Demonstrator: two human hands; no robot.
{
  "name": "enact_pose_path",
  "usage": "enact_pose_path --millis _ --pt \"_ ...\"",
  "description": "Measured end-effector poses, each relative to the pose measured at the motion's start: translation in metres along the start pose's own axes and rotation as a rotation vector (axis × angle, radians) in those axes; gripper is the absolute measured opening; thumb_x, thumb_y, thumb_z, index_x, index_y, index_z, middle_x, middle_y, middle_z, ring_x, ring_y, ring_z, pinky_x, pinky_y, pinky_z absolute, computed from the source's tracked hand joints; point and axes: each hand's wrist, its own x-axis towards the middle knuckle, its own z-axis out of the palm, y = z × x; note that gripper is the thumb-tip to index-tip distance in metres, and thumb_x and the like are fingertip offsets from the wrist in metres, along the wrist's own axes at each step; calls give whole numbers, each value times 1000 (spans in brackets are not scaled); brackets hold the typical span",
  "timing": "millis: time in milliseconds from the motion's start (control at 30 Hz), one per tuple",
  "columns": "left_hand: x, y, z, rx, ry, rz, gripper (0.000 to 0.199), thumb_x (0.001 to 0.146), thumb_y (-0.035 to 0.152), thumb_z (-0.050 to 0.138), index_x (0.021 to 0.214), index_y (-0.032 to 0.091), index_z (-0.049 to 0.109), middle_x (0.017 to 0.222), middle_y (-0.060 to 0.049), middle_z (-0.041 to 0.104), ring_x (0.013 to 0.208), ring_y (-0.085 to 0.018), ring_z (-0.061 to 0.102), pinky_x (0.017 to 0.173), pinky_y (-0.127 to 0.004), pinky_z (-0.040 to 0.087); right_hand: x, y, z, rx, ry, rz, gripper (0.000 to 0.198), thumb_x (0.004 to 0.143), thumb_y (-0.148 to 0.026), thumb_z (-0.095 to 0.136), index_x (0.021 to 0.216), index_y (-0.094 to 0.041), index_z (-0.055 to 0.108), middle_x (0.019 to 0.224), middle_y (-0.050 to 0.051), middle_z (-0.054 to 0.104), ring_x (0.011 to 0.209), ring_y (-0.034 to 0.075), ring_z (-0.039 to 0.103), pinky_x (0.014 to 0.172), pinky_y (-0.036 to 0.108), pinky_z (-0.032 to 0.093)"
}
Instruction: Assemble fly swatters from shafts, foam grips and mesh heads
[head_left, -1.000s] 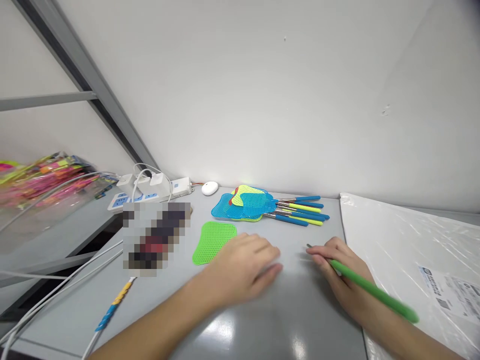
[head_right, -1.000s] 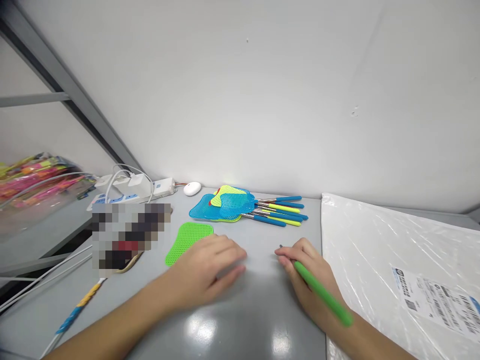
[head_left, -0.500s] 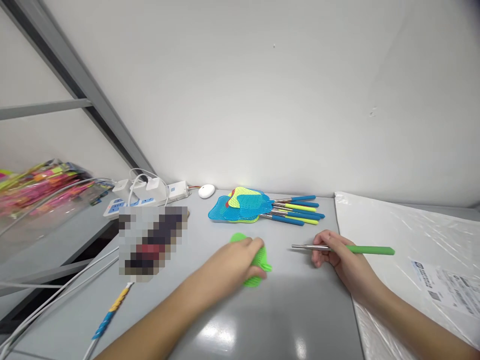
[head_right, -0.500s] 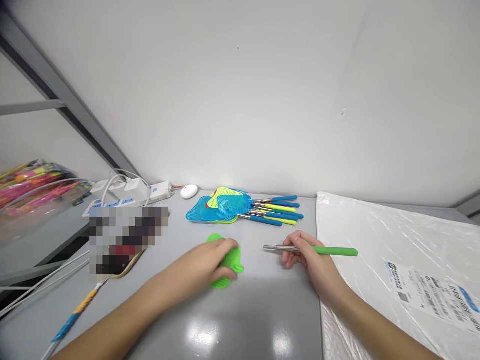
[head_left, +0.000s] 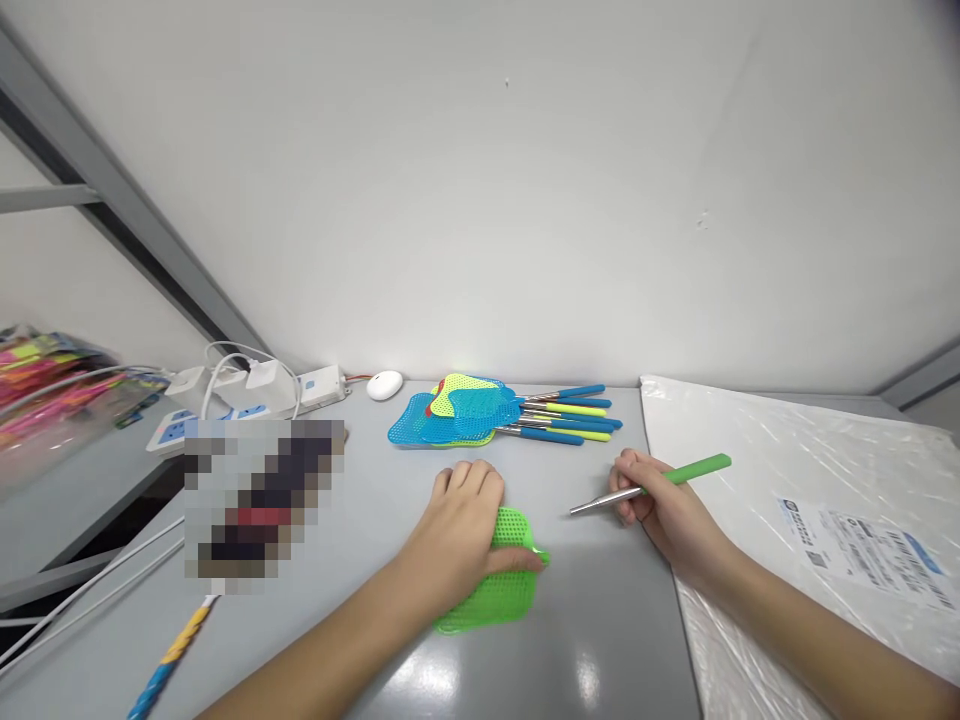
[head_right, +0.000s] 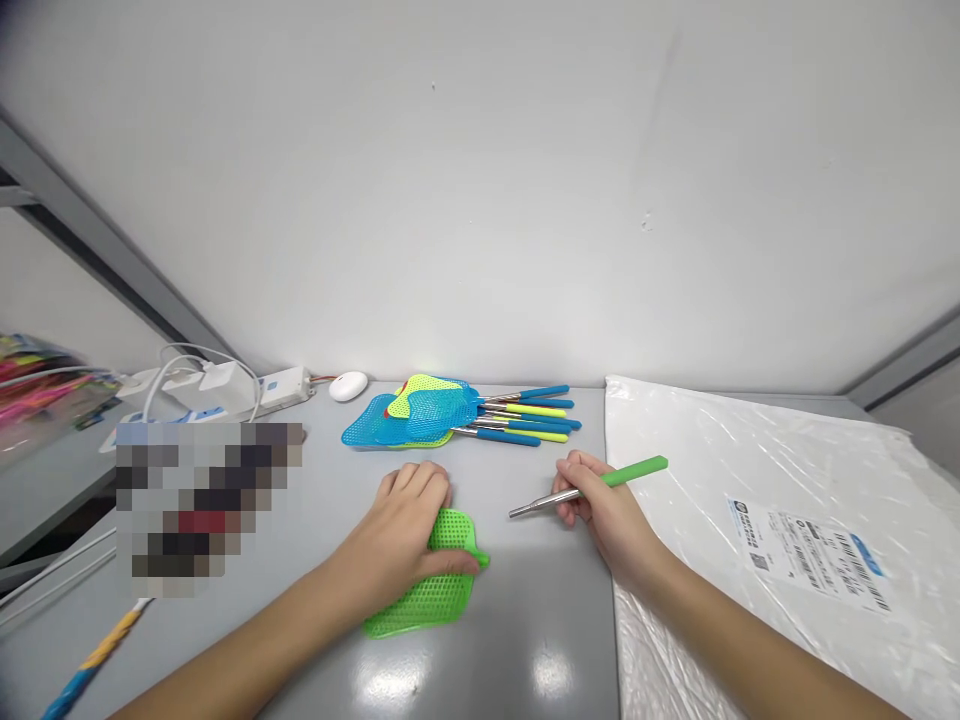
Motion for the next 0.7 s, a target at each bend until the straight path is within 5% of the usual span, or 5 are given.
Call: enact_pose_path --millis 200,400,700 --pt "1 9 -14 -233 -62 -234 51 73 71 58 81 23 45 64 4 52 61 -18 46 55 -27 25 -1 1 -1 12 -34 -5 36 87 -44 61 64 -20 46 59 -3 51 51 10 41 54 26 31" --pt "3 3 -19 -277 80 -254 46 78 65 57 78 23 39 63 6 48 58 -15 43 54 -26 25 -9 3 5 -38 -99 9 35 85 -47 62 67 -20 49 63 -3 55 53 11 48 56 26 36" --pt "3 5 -16 -295 43 -244 45 79 63 58 76 23 38 61 7 45 56 -13 40 53 -25 23 -8 4 5 34 -131 14 31 85 -42 65 69 -20 50 62 -3 57 55 11 50 56 25 38"
